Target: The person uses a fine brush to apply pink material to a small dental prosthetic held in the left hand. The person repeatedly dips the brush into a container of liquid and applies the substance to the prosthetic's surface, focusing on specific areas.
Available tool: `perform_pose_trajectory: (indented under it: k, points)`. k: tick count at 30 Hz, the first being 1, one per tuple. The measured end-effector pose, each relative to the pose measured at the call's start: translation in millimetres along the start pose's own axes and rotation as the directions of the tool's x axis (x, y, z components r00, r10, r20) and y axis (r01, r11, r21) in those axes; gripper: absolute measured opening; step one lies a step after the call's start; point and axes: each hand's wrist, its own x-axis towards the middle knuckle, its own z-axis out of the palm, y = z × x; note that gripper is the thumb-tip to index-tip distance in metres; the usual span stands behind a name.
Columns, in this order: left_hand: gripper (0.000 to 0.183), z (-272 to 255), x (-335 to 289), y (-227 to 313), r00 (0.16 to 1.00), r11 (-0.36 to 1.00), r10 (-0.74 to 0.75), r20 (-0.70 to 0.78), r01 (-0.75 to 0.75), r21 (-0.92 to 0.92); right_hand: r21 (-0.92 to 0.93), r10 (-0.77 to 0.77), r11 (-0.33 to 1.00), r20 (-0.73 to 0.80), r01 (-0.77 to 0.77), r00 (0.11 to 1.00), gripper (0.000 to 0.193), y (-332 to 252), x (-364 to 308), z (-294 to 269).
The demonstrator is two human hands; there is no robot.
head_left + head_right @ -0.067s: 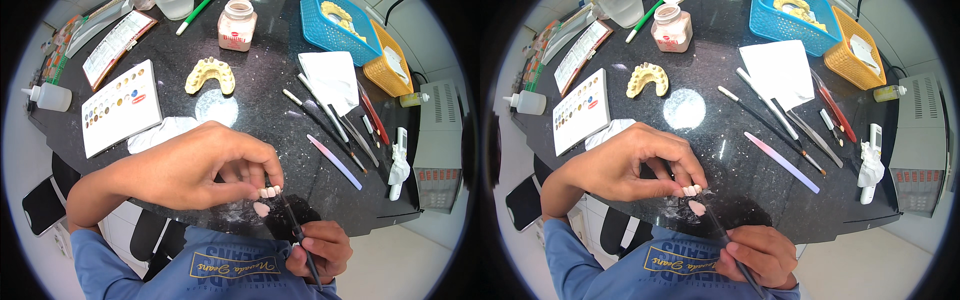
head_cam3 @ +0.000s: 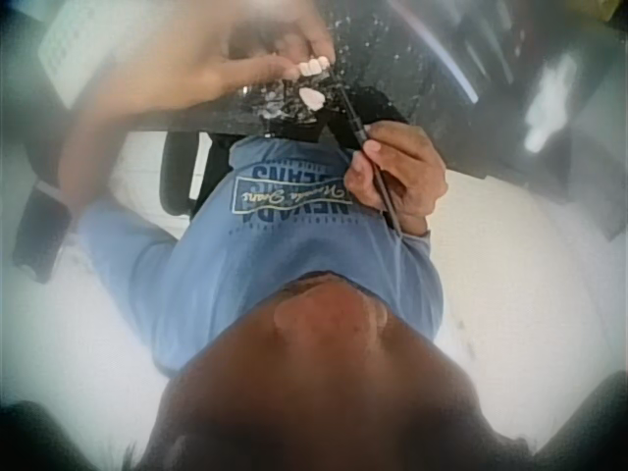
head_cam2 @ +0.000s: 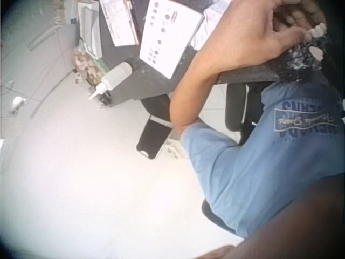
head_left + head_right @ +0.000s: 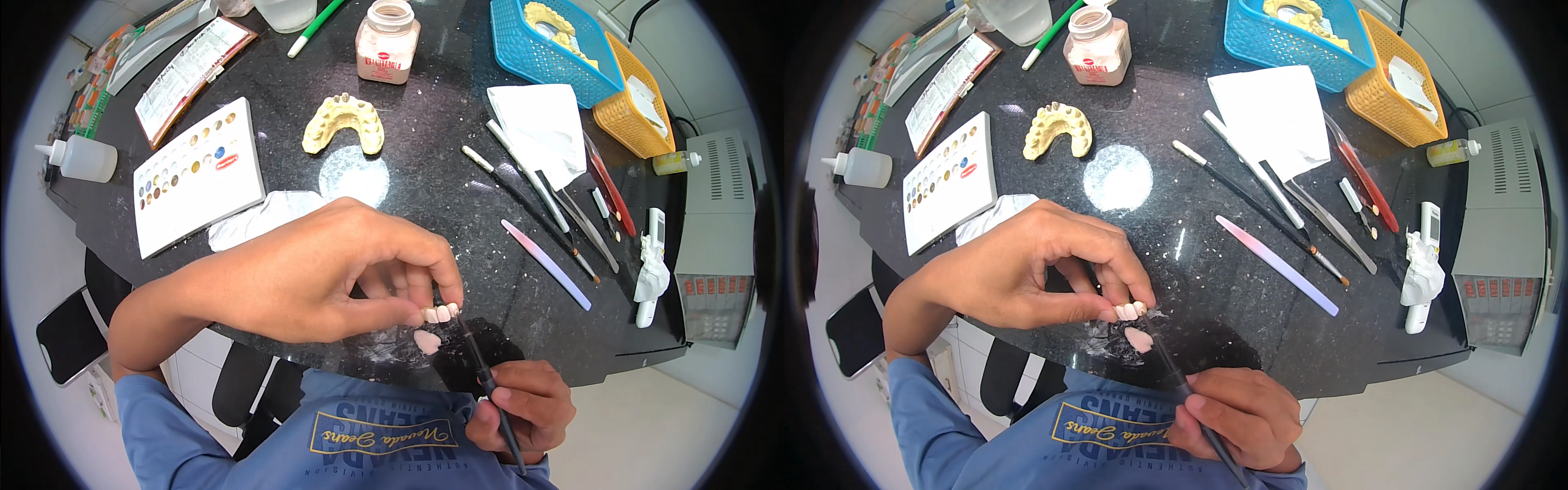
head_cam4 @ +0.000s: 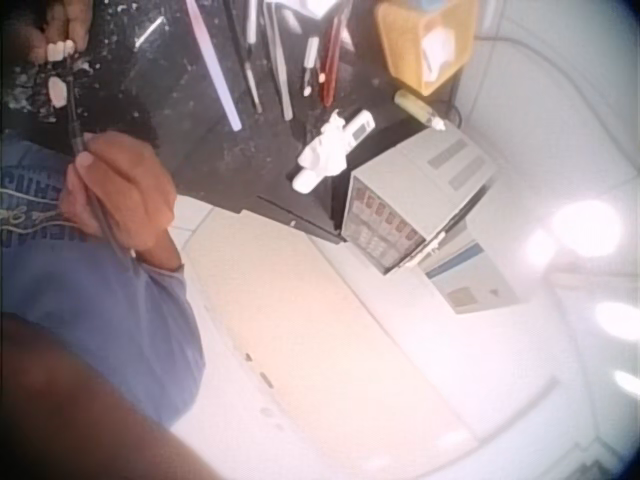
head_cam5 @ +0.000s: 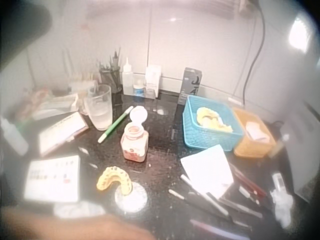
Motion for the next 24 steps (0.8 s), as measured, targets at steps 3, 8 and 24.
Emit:
perform_pose_trajectory:
  k: [3, 8, 24]
  points:
    - [0.03, -0.2, 0.0, 0.7, 1.0, 1.0, -0.003, 0.003, 0.003, 0.0, -0.008, 0.016, 1.0, -0.024, -0.016, 1.0, 0.032, -2.2, -1.4, 0.1]
    - [0.03, -0.6, 0.1, 1.0, 1.0, 1.0, -0.013, 0.006, 0.013, 0.005, -0.019, 0.03, 0.999, -0.035, -0.031, 0.999, 0.029, -3.6, -1.6, 1.0]
    - [0.028, -0.2, 0.3, 0.2, 1.0, 1.0, 0.005, 0.0, -0.005, 0.007, -0.011, 0.018, 1.0, -0.026, -0.019, 0.999, 0.028, -2.2, -1.6, 0.0]
